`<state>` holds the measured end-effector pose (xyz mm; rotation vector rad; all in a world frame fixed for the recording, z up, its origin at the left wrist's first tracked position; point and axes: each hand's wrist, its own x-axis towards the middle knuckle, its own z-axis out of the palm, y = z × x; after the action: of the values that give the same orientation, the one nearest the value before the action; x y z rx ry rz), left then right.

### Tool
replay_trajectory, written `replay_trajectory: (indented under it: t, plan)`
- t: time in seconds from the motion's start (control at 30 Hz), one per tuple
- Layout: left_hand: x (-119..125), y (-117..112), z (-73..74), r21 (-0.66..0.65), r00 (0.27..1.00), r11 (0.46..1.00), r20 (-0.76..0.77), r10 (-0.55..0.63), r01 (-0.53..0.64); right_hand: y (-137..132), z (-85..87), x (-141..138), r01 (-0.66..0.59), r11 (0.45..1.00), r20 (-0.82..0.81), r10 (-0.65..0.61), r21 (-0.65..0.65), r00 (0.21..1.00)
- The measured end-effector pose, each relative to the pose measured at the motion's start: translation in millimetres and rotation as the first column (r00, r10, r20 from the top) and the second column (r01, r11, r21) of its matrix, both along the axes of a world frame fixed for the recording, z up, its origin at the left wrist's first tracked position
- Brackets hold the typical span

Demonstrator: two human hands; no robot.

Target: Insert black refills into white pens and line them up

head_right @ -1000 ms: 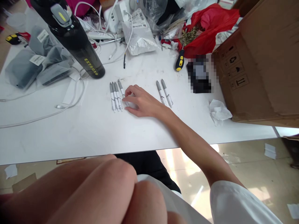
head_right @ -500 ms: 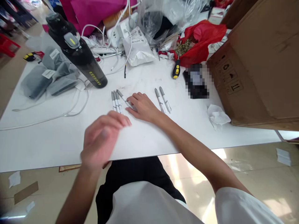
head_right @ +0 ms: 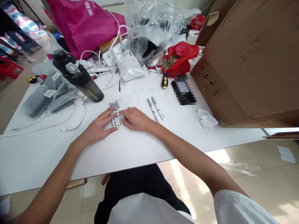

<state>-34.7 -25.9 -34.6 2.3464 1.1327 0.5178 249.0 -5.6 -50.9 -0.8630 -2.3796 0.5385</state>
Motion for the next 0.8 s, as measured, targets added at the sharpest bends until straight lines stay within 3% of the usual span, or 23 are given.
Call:
replay_trajectory:
  t: [0.33, 0.63, 0.8]
  plan:
    - [8, 16, 5.7, 0.123, 0.996, 0.991, -0.075, -0.042, 0.051, 0, 0.9, -2, -0.061, 0.998, -0.064, 0.060, -0.016, 0.996]
    - [12, 16, -11.5, 0.140, 0.998, 0.989, -0.021, -0.051, 0.054, -2, 7.3, 0, -0.105, 0.994, -0.046, 0.103, -0.040, 0.994]
    - [16, 11, -11.0, 0.226, 0.996, 0.971, -0.059, -0.069, 0.081, -1, 11.7, 1, -0.108, 0.993, -0.058, 0.106, -0.042, 0.993]
